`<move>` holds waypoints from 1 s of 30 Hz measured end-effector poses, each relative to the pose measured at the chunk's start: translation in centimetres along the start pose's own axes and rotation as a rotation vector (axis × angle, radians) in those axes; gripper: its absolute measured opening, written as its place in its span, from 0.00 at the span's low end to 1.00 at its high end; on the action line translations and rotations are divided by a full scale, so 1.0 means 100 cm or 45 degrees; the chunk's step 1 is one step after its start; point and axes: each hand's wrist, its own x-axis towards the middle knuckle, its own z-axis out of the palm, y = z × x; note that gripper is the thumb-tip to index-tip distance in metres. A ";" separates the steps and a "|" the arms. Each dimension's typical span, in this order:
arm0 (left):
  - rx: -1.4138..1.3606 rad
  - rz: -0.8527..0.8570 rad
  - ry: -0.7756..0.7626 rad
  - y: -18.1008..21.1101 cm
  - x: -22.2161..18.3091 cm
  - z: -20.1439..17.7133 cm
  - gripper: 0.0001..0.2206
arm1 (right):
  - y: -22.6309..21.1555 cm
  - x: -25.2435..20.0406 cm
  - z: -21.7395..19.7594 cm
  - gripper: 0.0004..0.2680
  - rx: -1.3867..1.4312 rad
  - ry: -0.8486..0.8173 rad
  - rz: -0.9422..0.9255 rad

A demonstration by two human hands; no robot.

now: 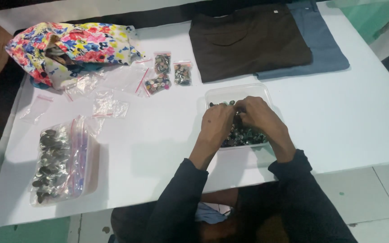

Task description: Sort and arrange small black buttons from a container onto a table.

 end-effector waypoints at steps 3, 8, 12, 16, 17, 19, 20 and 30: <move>-0.134 -0.091 -0.209 -0.002 0.000 -0.008 0.05 | 0.005 -0.002 -0.004 0.09 0.125 0.070 -0.015; -0.251 -0.178 -0.236 0.003 0.002 -0.034 0.06 | 0.009 -0.006 -0.004 0.10 0.327 0.224 -0.027; -0.455 -0.262 -0.191 0.004 -0.004 -0.045 0.08 | 0.007 -0.011 -0.008 0.11 0.476 0.331 0.003; -0.552 -0.308 -0.112 0.000 -0.004 -0.036 0.07 | 0.000 -0.018 -0.014 0.11 0.545 0.328 -0.003; -0.619 -0.312 -0.084 -0.002 -0.003 -0.034 0.07 | 0.000 -0.018 -0.014 0.11 0.553 0.338 -0.008; -0.687 -0.323 -0.054 -0.004 -0.003 -0.029 0.08 | -0.003 -0.020 -0.015 0.11 0.559 0.342 -0.019; -0.737 -0.352 -0.008 -0.005 -0.003 -0.026 0.07 | -0.006 -0.023 -0.015 0.11 0.530 0.312 -0.014; -0.702 -0.339 0.159 -0.013 -0.006 0.007 0.08 | -0.003 -0.012 0.009 0.10 -0.040 0.115 -0.136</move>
